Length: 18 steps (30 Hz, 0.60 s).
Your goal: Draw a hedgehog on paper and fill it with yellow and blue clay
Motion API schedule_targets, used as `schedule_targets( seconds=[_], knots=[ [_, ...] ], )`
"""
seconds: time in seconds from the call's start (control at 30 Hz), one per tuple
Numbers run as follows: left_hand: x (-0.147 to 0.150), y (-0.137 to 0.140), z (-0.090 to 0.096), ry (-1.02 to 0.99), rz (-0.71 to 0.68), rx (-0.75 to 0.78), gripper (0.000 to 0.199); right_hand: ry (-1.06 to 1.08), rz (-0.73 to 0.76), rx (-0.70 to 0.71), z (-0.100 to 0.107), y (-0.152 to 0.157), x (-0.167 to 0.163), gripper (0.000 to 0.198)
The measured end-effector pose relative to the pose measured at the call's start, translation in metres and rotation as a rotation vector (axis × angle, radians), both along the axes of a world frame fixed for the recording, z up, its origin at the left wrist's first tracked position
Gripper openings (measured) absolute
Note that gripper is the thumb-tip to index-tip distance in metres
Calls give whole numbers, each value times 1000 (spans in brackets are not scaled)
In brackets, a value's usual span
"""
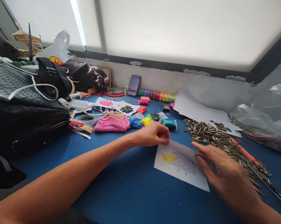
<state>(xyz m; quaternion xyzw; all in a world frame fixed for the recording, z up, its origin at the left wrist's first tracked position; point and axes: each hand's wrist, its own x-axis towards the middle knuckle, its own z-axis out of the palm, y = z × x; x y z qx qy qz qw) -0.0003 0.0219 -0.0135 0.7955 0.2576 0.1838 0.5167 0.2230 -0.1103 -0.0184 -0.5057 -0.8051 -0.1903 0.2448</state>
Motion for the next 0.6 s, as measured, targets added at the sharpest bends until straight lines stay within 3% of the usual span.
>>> schedule_targets(
  seconds=[0.1,0.2,0.33,0.6],
  knots=[
    [2,-1,-2,28,-4,38,5,-32,-9,43,2,-2,-3,33],
    [4,-2,-6,42,-10,43,5,-27,86,93,5,-8,-9,33],
    [4,-2,-7,49,-5,37,6,3,221,-64,1,-16,-16,29],
    [5,-3,-6,69,9,49,6,51,206,-172,-8,-15,-22,21]
  ],
)
